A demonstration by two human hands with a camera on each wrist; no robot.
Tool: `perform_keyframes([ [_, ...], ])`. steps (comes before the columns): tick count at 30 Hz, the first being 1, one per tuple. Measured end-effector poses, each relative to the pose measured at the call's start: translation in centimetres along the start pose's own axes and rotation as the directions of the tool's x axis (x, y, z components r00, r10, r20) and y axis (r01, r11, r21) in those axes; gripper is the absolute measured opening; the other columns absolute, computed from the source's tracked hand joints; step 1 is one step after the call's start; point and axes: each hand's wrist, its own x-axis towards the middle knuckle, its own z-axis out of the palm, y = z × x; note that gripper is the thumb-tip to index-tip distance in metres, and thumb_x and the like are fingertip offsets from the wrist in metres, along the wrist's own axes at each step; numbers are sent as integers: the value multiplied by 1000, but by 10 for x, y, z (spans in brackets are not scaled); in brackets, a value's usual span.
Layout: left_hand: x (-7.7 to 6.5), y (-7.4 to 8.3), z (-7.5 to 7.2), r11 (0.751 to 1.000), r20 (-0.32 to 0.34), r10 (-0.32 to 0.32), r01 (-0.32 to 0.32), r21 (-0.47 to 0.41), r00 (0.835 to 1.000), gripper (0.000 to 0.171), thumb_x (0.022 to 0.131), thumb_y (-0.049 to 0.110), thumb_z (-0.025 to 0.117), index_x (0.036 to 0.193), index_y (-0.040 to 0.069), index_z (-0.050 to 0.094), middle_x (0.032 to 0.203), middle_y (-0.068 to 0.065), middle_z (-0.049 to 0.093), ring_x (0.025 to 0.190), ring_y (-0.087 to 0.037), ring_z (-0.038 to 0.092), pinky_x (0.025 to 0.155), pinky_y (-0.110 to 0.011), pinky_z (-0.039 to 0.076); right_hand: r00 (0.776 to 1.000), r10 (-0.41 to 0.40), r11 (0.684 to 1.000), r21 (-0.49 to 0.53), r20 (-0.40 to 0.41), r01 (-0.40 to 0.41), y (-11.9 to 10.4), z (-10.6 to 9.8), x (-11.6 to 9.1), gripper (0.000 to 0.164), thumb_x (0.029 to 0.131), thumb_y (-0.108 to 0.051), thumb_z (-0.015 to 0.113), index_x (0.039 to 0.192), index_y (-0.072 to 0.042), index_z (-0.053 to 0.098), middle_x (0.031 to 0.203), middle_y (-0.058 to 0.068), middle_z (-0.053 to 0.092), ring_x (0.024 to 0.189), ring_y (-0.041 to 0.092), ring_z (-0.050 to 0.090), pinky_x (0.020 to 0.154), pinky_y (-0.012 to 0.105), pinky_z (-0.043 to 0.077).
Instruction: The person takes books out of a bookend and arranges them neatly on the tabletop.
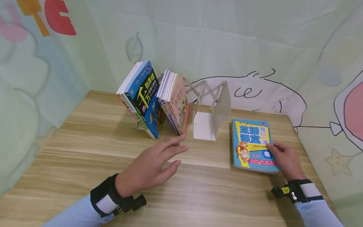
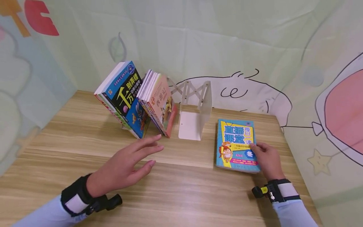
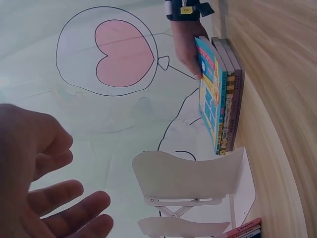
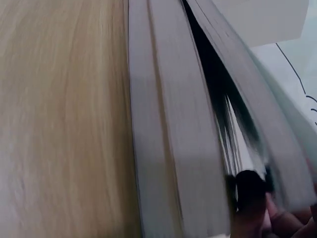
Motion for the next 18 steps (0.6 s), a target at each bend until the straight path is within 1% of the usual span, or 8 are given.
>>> perform_keyframes([
  [3,1,-1,1,1000,16,0,0,2,1000,39,100,23,58,138,12,60,155,-8,44,139,-25,48,108,-45,47,1000,-2,1000,-8,-21,2,2,-4,-2,84,94,-68,47,151,-6,43,142,26,52,110,34,55,66,21,46],
  [5,2,-1,1,1000,25,-3,3,5,1000,39,100,23,58,138,13,59,156,-8,43,139,-25,48,108,-45,47,999,-8,1000,-6,-32,8,2,-6,-3,82,94,-66,50,150,-7,45,140,25,53,110,34,55,66,21,47],
  [11,1,-1,1,1000,28,-20,19,13,999,40,100,24,59,138,13,60,156,-7,44,138,-25,49,108,-46,47,999,-24,1000,11,-36,24,4,-6,-6,77,95,-60,56,146,-4,49,141,24,51,118,38,53,74,24,47],
  [15,0,0,2,1000,22,-24,23,11,999,40,99,24,60,138,12,60,155,-8,44,137,-26,49,107,-46,47,997,-53,998,12,-57,54,3,-8,-9,72,95,-54,59,145,-3,49,142,25,50,124,41,49,79,27,46],
  [18,0,0,2,1000,17,-23,23,13,1000,40,99,23,60,138,13,60,154,-9,45,136,-27,50,106,-47,48,992,-96,995,7,-78,96,-1,-9,-14,69,96,-50,60,145,-3,49,142,24,50,126,41,48,81,30,46],
])
